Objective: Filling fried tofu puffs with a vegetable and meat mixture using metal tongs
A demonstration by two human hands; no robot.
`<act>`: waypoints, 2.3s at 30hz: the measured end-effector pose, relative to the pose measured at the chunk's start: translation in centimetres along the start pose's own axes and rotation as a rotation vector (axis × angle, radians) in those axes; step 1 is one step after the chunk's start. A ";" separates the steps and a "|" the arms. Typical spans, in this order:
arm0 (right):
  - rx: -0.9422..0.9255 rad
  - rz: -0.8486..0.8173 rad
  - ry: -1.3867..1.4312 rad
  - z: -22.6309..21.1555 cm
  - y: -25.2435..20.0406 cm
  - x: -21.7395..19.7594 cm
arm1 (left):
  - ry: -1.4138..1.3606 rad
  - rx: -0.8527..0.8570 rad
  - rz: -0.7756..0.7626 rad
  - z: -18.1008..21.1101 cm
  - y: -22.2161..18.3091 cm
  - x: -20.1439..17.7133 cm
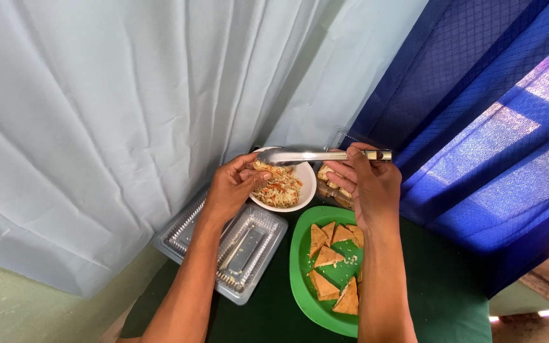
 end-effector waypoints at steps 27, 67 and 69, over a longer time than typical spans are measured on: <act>0.276 0.116 0.108 3.8 1.2 0.8 | -0.061 0.029 0.045 1.8 -0.2 0.3; 0.233 0.144 0.210 2.7 1.8 -1.0 | 0.022 -0.001 0.023 0.8 0.1 0.0; 0.234 0.140 0.201 2.6 1.6 -0.7 | -0.010 -0.012 0.020 0.7 -0.2 -0.1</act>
Point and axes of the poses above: each hand's wrist, its own y-axis towards the middle knuckle, its own x-axis out of the palm, z = x × y, the point moved 1 cm from there along y, towards the middle knuckle, and after that the axes turned 2 degrees about -z, right-handed, at the moved point
